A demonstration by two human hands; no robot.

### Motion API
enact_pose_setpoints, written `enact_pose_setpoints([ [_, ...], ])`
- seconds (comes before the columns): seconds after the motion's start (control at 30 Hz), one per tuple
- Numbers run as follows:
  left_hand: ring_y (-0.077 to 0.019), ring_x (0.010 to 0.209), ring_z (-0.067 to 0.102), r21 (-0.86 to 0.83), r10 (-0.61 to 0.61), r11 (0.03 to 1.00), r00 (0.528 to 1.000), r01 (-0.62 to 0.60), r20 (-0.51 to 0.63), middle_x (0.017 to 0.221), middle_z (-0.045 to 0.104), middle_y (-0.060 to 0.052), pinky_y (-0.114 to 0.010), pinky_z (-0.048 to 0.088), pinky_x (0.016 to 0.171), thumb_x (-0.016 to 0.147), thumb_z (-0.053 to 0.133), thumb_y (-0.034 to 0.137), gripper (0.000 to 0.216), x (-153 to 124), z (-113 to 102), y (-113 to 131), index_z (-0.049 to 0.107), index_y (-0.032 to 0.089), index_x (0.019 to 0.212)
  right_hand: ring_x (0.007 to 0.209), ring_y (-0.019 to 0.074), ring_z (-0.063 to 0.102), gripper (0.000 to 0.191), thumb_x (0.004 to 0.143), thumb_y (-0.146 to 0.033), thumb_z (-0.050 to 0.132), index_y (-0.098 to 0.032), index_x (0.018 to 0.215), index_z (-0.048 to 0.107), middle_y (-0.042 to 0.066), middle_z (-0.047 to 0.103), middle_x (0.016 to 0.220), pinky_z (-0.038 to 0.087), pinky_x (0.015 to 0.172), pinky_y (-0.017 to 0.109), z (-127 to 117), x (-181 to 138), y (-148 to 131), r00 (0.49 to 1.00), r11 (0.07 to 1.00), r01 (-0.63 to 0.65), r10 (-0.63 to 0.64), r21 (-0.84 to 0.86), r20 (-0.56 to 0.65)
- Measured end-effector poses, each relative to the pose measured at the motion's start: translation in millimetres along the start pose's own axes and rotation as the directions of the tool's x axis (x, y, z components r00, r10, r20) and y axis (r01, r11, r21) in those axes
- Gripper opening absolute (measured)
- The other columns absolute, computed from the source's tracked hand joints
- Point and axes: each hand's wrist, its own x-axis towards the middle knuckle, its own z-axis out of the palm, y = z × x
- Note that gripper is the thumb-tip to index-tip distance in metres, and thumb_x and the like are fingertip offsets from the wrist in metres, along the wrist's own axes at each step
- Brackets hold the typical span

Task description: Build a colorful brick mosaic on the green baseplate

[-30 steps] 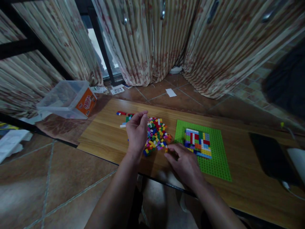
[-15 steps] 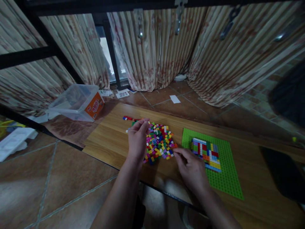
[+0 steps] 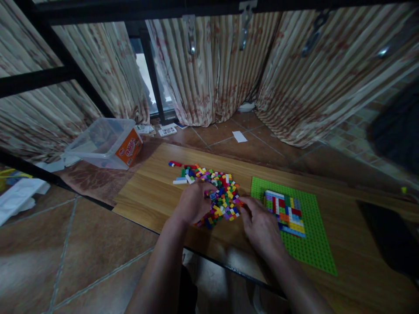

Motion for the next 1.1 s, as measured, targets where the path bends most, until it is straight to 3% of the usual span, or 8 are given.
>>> enact_pose_setpoints([
  [0.1,-0.0207,0.09,0.066,0.079,0.008,0.997,1.0,-0.01,0.026,0.1,0.071,-0.006,-0.033,0.054,0.084,0.069,0.06,0.004,0.034,1.0,-2.8,4.4,0.076,0.022,0.093,0.1,0.0234,0.068,0.028,0.091,-0.019,0.045,-0.018,0.11,0.065,0.011,0.071,0.112,0.052,0.089,0.037,0.6,-1.6,-0.4,1.0,0.999,-0.006,0.007,0.041,-0.008],
  [0.23,-0.0201,0.09,0.066,0.068,-0.01,0.998,0.999,0.007,0.045,0.1,0.069,-0.007,-0.033,0.053,0.087,0.076,0.061,0.01,0.021,4.1,-5.4,9.6,0.075,0.021,0.089,0.097,0.022,0.069,0.026,0.092,-0.022,0.046,-0.019,0.108,0.066,0.009,0.072,0.108,0.053,0.084,0.034,-1.0,-3.6,-1.1,0.999,0.992,0.01,-0.005,0.126,-0.043],
  [0.37,-0.0187,0.086,0.066,-0.115,-0.022,0.993,1.0,0.022,0.003,0.098,0.07,-0.006,-0.031,0.052,0.083,0.079,0.064,0.016,0.016,4.7,-5.7,12.3,0.071,0.019,0.093,0.093,0.0204,0.068,0.023,0.093,-0.026,0.049,-0.02,0.105,0.068,0.008,0.072,0.103,0.053,0.082,0.033,-6.9,-2.9,-5.3,0.994,0.966,-0.008,0.035,0.259,-0.1],
  [0.43,-0.0174,0.08,0.065,-0.249,-0.002,0.968,0.999,0.015,0.051,0.089,0.07,-0.004,-0.028,0.052,0.076,0.083,0.06,0.019,0.014,3.6,-3.8,15.8,0.068,0.017,0.095,0.09,0.0197,0.068,0.022,0.093,-0.031,0.052,-0.021,0.104,0.069,0.007,0.072,0.102,0.053,0.079,0.032,-10.3,-2.3,-8.9,0.99,0.93,-0.059,0.102,0.364,-0.101],
  [0.6,-0.0156,0.079,0.066,-0.41,0.139,0.911,0.968,-0.042,0.21,0.086,0.071,-0.003,-0.026,0.051,0.072,0.087,0.056,0.017,0.015,-1.1,7.4,36.7,0.068,0.017,0.097,0.085,0.0181,0.067,0.024,0.087,-0.039,0.062,-0.022,0.103,0.069,0.004,0.073,0.097,0.053,0.072,0.029,-14.9,-0.5,-15.7,0.975,0.737,-0.154,0.223,0.658,-0.021],
  [0.77,-0.0147,0.083,0.067,-0.396,0.225,0.903,0.969,-0.168,0.1,0.094,0.071,-0.004,-0.025,0.051,0.076,0.085,0.061,0.014,0.017,-4.3,18.3,56.4,0.068,0.018,0.1,0.073,0.0147,0.063,0.024,0.077,-0.037,0.073,-0.022,0.095,0.072,0.0,0.07,0.08,0.051,0.066,0.027,-17.7,3.5,-15.2,0.955,0.562,-0.202,0.294,0.802,0.034],
  [0.93,-0.0116,0.075,0.066,-0.431,0.281,0.871,0.958,-0.234,0.048,0.081,0.071,0.0,-0.021,0.05,0.072,0.085,0.066,0.014,0.006,-4.5,19.0,63.5,0.069,0.017,0.088,0.059,0.0114,0.057,0.023,0.067,-0.038,0.081,-0.022,0.082,0.075,-0.003,0.066,0.065,0.047,0.057,0.025,-24.7,6.9,-14.0,0.918,0.362,-0.28,0.373,0.889,0.137],
  [1.1,-0.0108,0.072,0.066,-0.488,0.323,0.83,0.946,-0.27,0.027,0.077,0.073,0.0,-0.02,0.05,0.07,0.083,0.07,0.015,0.005,-4.6,15.6,67.0,0.073,0.018,0.08,0.056,0.0093,0.056,0.023,0.061,-0.036,0.086,-0.023,0.078,0.078,-0.001,0.071,0.068,0.047,0.057,0.024,-32.7,5.0,-12.6,0.894,0.195,-0.319,0.385,0.927,0.227],
])
